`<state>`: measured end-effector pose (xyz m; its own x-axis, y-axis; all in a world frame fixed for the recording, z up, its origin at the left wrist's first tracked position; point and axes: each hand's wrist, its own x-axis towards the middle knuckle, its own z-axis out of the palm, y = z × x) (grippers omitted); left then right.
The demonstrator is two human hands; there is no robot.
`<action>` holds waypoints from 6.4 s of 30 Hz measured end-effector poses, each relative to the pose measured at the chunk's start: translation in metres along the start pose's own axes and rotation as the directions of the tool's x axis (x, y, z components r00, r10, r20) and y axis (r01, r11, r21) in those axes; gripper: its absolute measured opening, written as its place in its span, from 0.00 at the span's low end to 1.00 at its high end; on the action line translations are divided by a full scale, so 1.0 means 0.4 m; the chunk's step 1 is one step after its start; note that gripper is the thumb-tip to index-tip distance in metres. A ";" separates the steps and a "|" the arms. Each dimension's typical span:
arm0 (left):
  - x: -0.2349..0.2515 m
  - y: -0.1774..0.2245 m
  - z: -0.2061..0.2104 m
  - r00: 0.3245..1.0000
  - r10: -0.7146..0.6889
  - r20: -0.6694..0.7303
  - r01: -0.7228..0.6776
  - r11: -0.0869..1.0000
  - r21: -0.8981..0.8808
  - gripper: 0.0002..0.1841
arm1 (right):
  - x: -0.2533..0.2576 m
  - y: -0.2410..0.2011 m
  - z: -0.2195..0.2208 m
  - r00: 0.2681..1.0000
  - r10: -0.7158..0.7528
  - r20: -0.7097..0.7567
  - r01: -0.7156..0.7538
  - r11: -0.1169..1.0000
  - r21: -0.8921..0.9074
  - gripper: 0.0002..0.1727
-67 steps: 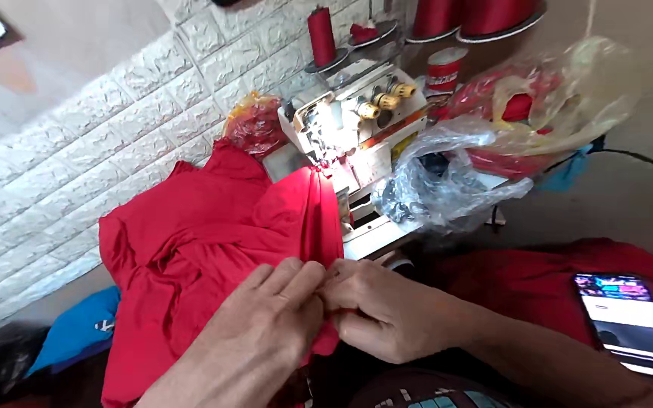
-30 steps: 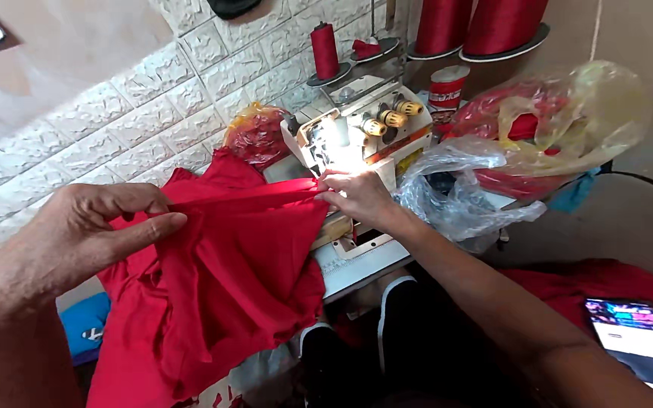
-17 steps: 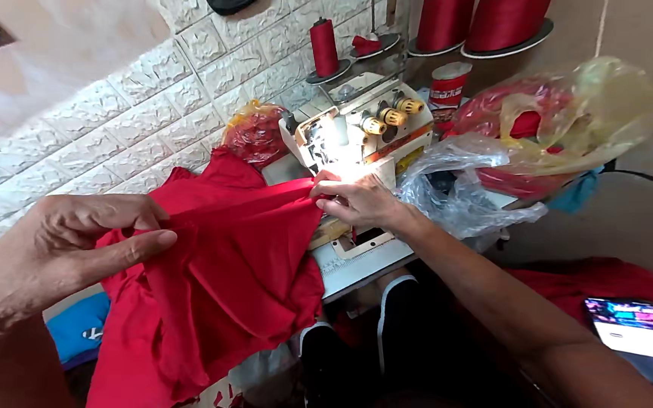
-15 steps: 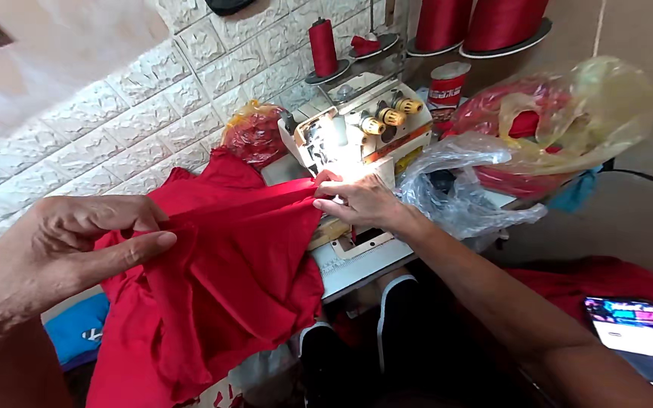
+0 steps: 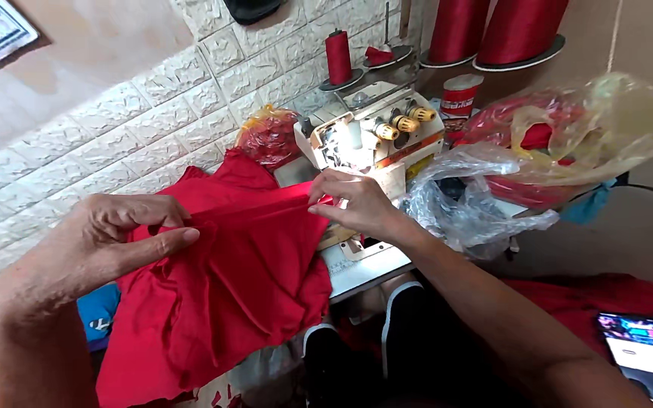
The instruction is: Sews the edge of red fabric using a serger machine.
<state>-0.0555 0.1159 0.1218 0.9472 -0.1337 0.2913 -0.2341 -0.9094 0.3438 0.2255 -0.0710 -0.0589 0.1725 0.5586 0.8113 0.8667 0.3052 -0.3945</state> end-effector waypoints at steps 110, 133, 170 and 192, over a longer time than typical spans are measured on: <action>0.291 -0.037 0.279 0.996 0.011 -0.087 0.035 0.859 0.511 0.14 | -0.188 -0.067 0.193 0.993 -0.114 -0.024 0.116 0.981 0.154 0.13; 0.242 -0.073 0.299 0.994 0.047 -0.103 -0.005 0.924 0.383 0.16 | -0.035 0.029 0.009 0.985 0.033 -0.172 -0.069 0.975 -0.211 0.06; 0.267 0.087 0.509 0.986 0.167 0.007 -0.147 0.846 0.513 0.11 | -0.184 0.049 -0.018 0.968 0.027 -0.250 -0.107 0.945 -0.310 0.11; 0.292 -0.335 0.294 0.995 0.082 -0.049 -0.052 0.894 0.445 0.16 | -0.162 0.042 -0.022 0.969 0.157 -0.191 -0.228 0.870 -0.438 0.17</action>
<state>0.1121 0.1759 0.0049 0.9131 -0.1881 0.3617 -0.1606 -0.9814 -0.1048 0.2329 -0.1090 -0.1143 0.3929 0.4421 0.8063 0.9195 -0.1997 -0.3386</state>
